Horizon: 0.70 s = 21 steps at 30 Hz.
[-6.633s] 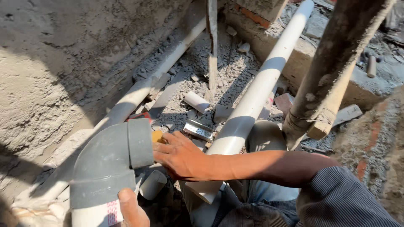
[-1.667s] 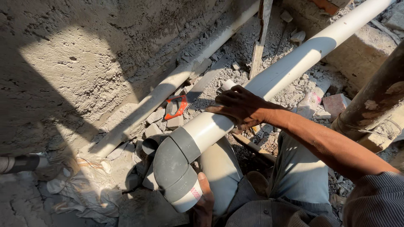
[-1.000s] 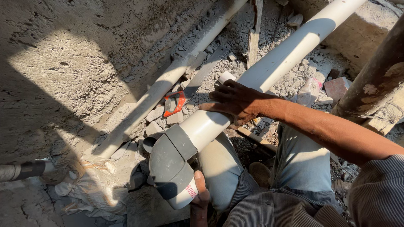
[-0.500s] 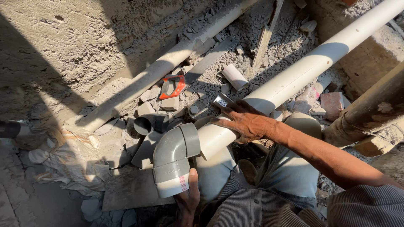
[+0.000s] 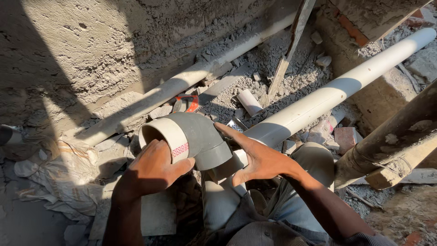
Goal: The person cleans the surfaces of white PVC pipes and grey fittings using sandpaper, applies solvent cement from a bottle to the cleaned surfaces, and joins the pipes and fittings together.
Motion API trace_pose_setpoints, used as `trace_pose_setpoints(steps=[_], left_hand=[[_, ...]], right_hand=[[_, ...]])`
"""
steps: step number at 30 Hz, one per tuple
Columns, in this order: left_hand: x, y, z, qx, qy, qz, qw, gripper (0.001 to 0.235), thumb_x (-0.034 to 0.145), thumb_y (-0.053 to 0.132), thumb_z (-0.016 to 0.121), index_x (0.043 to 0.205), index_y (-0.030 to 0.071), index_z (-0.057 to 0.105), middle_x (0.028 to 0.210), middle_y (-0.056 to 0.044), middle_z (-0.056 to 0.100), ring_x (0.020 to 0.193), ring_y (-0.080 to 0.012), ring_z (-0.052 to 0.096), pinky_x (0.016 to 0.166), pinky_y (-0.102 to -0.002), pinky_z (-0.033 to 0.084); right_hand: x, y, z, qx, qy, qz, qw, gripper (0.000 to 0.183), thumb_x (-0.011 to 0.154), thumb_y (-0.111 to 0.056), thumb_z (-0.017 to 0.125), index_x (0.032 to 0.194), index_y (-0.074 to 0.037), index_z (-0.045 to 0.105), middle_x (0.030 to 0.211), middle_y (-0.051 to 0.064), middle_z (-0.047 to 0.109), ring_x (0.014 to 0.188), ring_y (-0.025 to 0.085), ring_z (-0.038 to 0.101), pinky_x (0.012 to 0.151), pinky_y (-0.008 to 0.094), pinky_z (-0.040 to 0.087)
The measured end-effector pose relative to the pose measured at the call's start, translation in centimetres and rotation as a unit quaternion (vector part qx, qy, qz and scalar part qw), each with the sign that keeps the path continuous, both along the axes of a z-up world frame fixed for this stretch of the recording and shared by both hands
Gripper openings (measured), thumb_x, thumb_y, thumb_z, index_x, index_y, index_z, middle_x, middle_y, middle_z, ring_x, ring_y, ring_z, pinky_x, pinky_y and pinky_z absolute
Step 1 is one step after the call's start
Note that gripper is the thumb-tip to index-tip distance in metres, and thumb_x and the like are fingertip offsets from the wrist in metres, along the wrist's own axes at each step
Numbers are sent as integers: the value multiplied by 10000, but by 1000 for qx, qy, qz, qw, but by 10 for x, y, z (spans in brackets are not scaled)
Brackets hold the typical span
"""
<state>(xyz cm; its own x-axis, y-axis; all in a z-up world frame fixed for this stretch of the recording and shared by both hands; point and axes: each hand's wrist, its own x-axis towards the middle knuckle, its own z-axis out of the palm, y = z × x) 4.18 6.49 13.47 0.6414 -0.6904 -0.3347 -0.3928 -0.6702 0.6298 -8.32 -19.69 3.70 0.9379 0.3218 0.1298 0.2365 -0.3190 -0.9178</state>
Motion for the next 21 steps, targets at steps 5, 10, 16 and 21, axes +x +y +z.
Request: trace_pose_setpoints(steps=[5, 10, 16, 21], left_hand=[[12, -41, 46, -21, 54, -223, 973, 487, 754, 386, 740, 1111, 56, 701, 908, -171, 757, 823, -308, 745, 750, -429, 571], [-8, -45, 46, -227, -193, -217, 930, 509, 923, 310, 739, 1288, -2, 572, 1257, -226, 661, 1130, -366, 646, 933, -462, 500], [-27, -7, -48, -414, -117, 31, 902, 533, 916, 195, 756, 1365, 16, 530, 1532, -173, 539, 1459, -300, 507, 1229, -400, 382], [-54, -9, -136, -387, -43, 76, 918, 560, 905, 184, 762, 1384, 13, 530, 1508, -182, 550, 1425, -298, 523, 1192, -399, 396]], right_hand=[[-12, -20, -30, 292, 172, -14, 941, 1368, 682, -702, 853, 1672, -46, 175, 1645, 196, 384, 1492, 324, 448, 1204, 508, 380], [-32, -24, -92, 526, 139, -142, 827, 1250, 663, -546, 935, 1600, -45, 278, 1526, 164, 480, 1361, 302, 531, 1129, 491, 432], [-53, -45, -126, 617, 39, -216, 756, 922, 805, -461, 915, 1441, 44, 478, 1348, 179, 636, 1244, 340, 637, 1098, 531, 503], [-39, -22, -121, 579, 66, -242, 776, 954, 735, -408, 919, 1472, -21, 453, 1375, 134, 605, 1241, 287, 621, 1046, 495, 525]])
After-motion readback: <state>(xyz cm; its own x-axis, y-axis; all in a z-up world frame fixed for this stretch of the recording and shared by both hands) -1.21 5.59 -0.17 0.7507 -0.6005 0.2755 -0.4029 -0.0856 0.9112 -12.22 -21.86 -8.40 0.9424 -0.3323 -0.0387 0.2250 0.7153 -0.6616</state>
